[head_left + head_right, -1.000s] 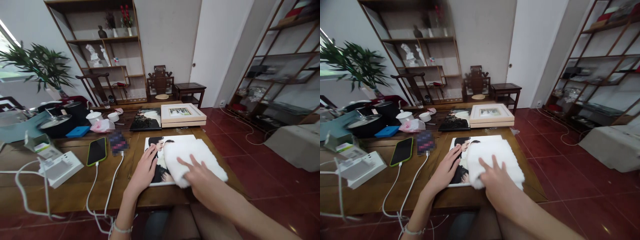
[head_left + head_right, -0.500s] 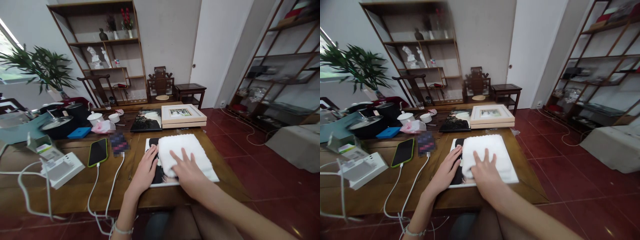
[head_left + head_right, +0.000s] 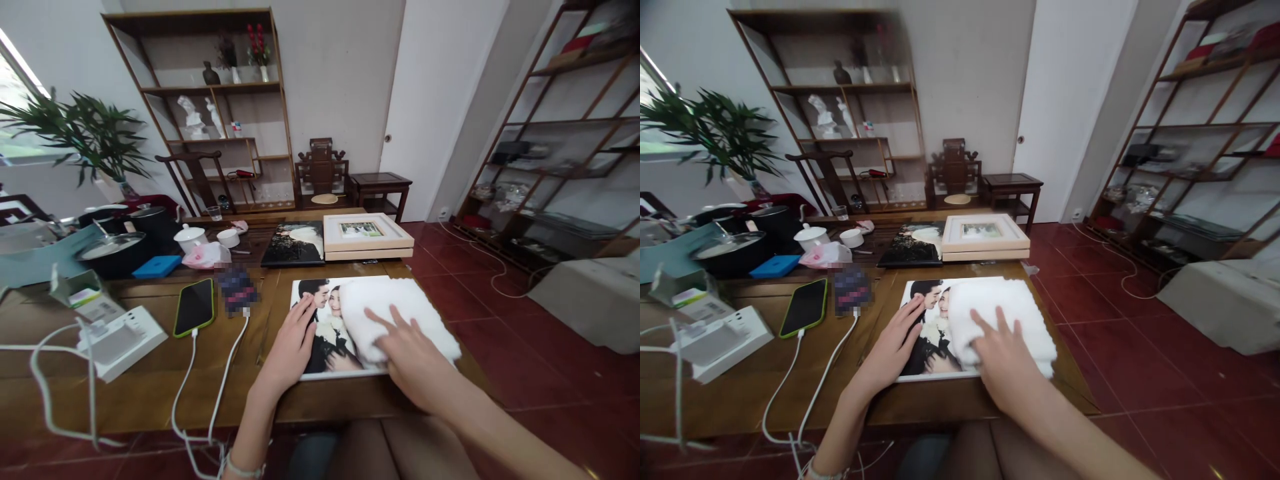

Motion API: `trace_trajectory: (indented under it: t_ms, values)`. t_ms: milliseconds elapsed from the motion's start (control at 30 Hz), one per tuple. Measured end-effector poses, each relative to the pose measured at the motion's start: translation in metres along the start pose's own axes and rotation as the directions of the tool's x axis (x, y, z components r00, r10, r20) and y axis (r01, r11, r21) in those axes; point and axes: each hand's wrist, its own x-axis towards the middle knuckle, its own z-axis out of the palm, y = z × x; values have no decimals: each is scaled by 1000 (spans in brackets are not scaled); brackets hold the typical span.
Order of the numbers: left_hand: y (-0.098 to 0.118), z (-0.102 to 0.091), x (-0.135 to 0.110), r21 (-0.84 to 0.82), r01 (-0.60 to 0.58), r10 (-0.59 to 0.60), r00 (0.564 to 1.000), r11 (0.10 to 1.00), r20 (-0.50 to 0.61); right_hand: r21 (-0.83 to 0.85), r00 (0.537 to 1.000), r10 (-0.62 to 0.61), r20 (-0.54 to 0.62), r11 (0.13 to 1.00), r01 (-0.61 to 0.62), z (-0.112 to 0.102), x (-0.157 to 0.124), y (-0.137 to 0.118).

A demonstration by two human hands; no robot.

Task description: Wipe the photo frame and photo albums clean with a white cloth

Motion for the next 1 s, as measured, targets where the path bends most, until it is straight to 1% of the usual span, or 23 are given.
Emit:
trace_trajectory:
  t_ms: [100, 167, 233, 300, 367, 433, 500, 567, 633, 733, 800, 833, 933, 1000]
  values:
    - [0, 0, 0, -33, 7, -7, 1000, 999, -6, -26, 997, 56, -54, 998, -58, -11, 34, -1]
    - [3, -1, 0, -75, 20, -23, 999, 997, -31, -44, 996, 50, -72, 998, -54, -13, 51, -10]
    - [6, -2, -1, -152, 25, -40, 995, 988, -95, -52, 997, 21, -68, 998, -25, -11, 57, -26]
    - [10, -4, 0, -279, 21, -71, 982, 960, -172, -51, 999, -29, -34, 998, 28, -10, 54, -45]
    - [12, -6, 0, -423, 19, -123, 968, 906, -219, -34, 995, -99, 25, 994, 100, -8, 42, -61]
    - [13, -7, 1, -531, 34, -178, 959, 846, -222, -1, 983, -166, 84, 986, 166, -5, 25, -72]
    - [12, -8, 1, -575, 49, -202, 957, 817, -206, 43, 968, -220, 119, 975, 216, 0, 7, -76]
    - [12, -8, 1, -570, 55, -200, 960, 820, -195, 99, 958, -257, 129, 964, 246, 9, -8, -74]
    - [14, -8, 1, -515, 53, -170, 968, 855, -183, 138, 956, -271, 109, 957, 255, 19, -20, -69]
    - [18, -8, -1, -379, 10, -64, 989, 925, -132, 130, 963, -265, 57, 958, 256, 31, -29, -59]
    - [19, -7, -2, -312, -34, 1, 994, 949, -107, 113, 961, -272, 40, 957, 267, 34, -31, -54]
    - [19, -7, -3, -288, -43, 15, 995, 957, -101, 108, 961, -275, 27, 957, 270, 34, -32, -52]
    - [16, -4, -5, -197, -26, 12, 997, 980, -76, 94, 978, -208, -9, 974, 208, 31, -34, -42]
    - [13, -3, -5, -134, -28, 21, 999, 991, -47, 82, 995, -104, -8, 991, 104, 26, -33, -30]
